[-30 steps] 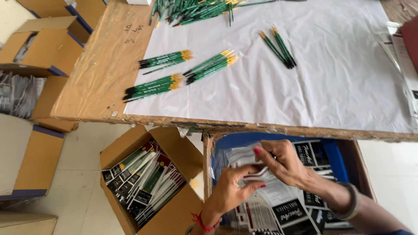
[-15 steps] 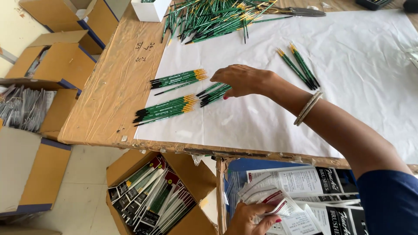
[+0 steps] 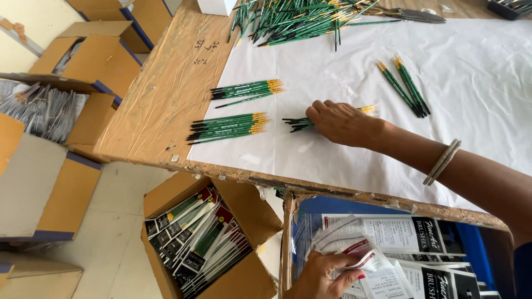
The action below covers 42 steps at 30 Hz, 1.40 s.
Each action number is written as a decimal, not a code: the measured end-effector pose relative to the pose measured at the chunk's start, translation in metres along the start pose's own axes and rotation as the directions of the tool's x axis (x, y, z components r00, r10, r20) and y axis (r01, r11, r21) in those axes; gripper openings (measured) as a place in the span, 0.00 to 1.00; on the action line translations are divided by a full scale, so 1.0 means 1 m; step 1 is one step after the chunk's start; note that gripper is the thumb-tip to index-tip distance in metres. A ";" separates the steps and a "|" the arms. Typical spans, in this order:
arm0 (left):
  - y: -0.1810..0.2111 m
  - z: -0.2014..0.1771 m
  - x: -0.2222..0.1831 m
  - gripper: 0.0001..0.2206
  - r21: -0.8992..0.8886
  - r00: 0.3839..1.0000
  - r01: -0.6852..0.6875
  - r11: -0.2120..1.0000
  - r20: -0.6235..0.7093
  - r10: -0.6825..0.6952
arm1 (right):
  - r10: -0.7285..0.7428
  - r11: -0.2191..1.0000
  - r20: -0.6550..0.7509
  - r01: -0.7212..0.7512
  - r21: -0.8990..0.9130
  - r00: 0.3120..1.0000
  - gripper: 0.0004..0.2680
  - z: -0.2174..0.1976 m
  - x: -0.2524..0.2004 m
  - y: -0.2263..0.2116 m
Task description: The person picks up groups of small green brushes from a table and places them into clear plastic bags, سپس sealing the bags.
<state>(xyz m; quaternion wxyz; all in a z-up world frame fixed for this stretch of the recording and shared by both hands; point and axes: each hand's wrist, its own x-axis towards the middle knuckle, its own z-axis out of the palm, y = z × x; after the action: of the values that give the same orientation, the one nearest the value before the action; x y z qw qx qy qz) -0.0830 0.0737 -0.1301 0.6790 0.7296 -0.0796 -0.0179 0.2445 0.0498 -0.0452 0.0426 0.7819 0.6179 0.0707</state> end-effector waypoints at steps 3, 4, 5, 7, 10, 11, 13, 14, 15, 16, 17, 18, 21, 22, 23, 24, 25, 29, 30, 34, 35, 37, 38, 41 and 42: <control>0.022 0.006 -0.004 0.09 0.034 0.999 -0.032 0.999 -0.021 0.033 | -0.019 0.999 -0.120 0.022 0.025 0.993 0.04 0.013 -0.009 -0.003; 0.030 0.008 -0.005 0.09 0.044 1.000 -0.018 0.999 -0.020 0.018 | -0.014 0.999 -0.161 0.022 0.048 0.987 0.04 0.017 -0.012 -0.003; 0.030 0.012 -0.008 0.09 0.049 1.000 -0.020 0.999 -0.023 0.021 | -0.017 0.999 -0.166 0.025 0.046 0.986 0.04 0.009 -0.013 -0.006; 0.029 0.020 -0.012 0.09 0.097 0.999 -0.021 0.995 -0.039 0.025 | 0.083 0.992 -0.034 -0.080 0.093 0.996 0.04 -0.007 -0.014 -0.013; 0.008 0.022 -0.023 0.09 0.111 0.994 -0.077 0.991 -0.065 0.085 | 0.166 0.970 -0.085 -0.148 0.194 0.982 0.06 -0.049 -0.044 -0.031; 0.014 0.018 -0.026 0.09 0.114 0.994 -0.076 0.991 -0.069 0.084 | 0.163 0.970 -0.087 -0.143 0.195 0.983 0.06 -0.074 -0.060 -0.042; 0.027 0.013 -0.029 0.09 0.160 0.994 -0.010 0.987 -0.104 0.026 | 0.411 0.798 -0.492 -0.043 0.601 0.768 0.11 -0.122 -0.101 -0.062; 0.034 0.006 -0.026 0.09 0.155 0.996 -0.015 0.988 -0.086 0.029 | 0.424 0.799 -0.488 -0.061 0.599 0.763 0.11 -0.107 -0.119 -0.057; 0.041 0.000 -0.023 0.09 0.230 0.991 0.013 0.973 -0.132 0.018 | 0.488 0.604 -0.564 0.209 0.770 0.666 0.12 -0.092 -0.138 -0.051; 0.049 -0.006 -0.020 0.10 0.304 0.986 0.043 0.952 -0.165 0.008 | 0.587 0.358 -0.590 0.476 0.803 0.555 0.16 -0.075 -0.161 -0.048; 0.064 -0.009 -0.015 0.10 0.301 0.991 0.035 0.953 -0.135 0.006 | 0.604 0.370 -0.585 0.460 0.807 0.541 0.16 -0.056 -0.168 -0.045; 0.078 -0.011 -0.010 0.12 0.392 0.980 -0.061 0.918 -0.152 0.131 | 0.689 0.241 -0.423 0.364 0.899 0.588 0.17 -0.036 -0.178 -0.044; 0.108 -0.006 0.007 0.15 0.506 0.946 -0.210 0.836 -0.111 0.305 | 0.767 0.123 -0.236 0.225 0.967 0.596 0.19 -0.028 -0.202 -0.063; 0.116 -0.004 0.015 0.17 0.549 0.926 -0.255 0.796 -0.099 0.365 | 0.756 0.147 -0.243 0.205 0.968 0.608 0.21 -0.035 -0.203 -0.070; 0.117 0.001 0.021 0.17 0.541 0.927 -0.270 0.796 -0.078 0.368 | 0.769 0.154 -0.243 0.197 0.968 0.591 0.21 -0.056 -0.210 -0.087; 0.119 0.007 0.027 0.16 0.566 0.956 -0.202 0.799 -0.065 0.287 | 0.757 -0.120 -0.203 0.438 0.891 0.621 0.21 -0.078 -0.215 -0.104; 0.121 0.013 0.032 0.15 0.592 0.977 -0.134 0.795 -0.054 0.205 | 0.733 -0.380 -0.182 0.616 0.690 0.656 0.21 -0.100 -0.219 -0.121; 0.128 0.035 0.040 0.11 0.679 0.980 -0.154 0.718 0.012 0.199 | 0.678 -0.086 -0.522 0.761 0.643 0.518 0.22 -0.107 -0.217 -0.159; 0.130 0.038 0.040 0.09 0.702 0.969 -0.192 0.686 0.026 0.244 | 0.613 0.049 -0.568 0.692 0.721 0.549 0.20 -0.112 -0.217 -0.161; 0.145 0.040 0.042 0.09 0.747 0.956 -0.202 0.633 0.009 0.295 | 0.582 0.048 -0.107 0.097 0.994 0.806 0.15 -0.158 -0.214 -0.153; 0.154 0.041 0.040 0.09 0.750 0.955 -0.202 0.629 0.009 0.296 | 0.581 0.049 -0.111 0.101 0.994 0.806 0.15 -0.170 -0.216 -0.151; 0.174 0.043 0.039 0.09 0.747 0.937 -0.230 0.624 -0.003 0.348 | 0.608 0.111 -0.335 0.340 0.934 0.720 0.09 -0.194 -0.219 -0.144; 0.177 0.042 0.038 0.09 0.748 0.937 -0.231 0.622 -0.002 0.350 | 0.608 0.113 -0.337 0.342 0.933 0.719 0.09 -0.198 -0.224 -0.143; 0.185 0.039 0.037 0.08 0.737 0.907 -0.294 0.609 0.013 0.422 | 0.494 0.188 -0.475 0.444 0.876 0.728 0.11 -0.210 -0.236 -0.146; 0.187 0.037 0.036 0.08 0.739 0.901 -0.302 0.602 0.016 0.433 | 0.425 0.416 -0.501 0.329 0.848 0.754 0.09 -0.214 -0.240 -0.150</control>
<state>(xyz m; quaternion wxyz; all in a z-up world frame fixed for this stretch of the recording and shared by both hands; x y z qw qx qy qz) -0.0697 0.0195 0.0553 0.3269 0.9038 -0.1723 0.2157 0.0114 -0.1534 0.1289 -0.6073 0.6162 0.5015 -0.0050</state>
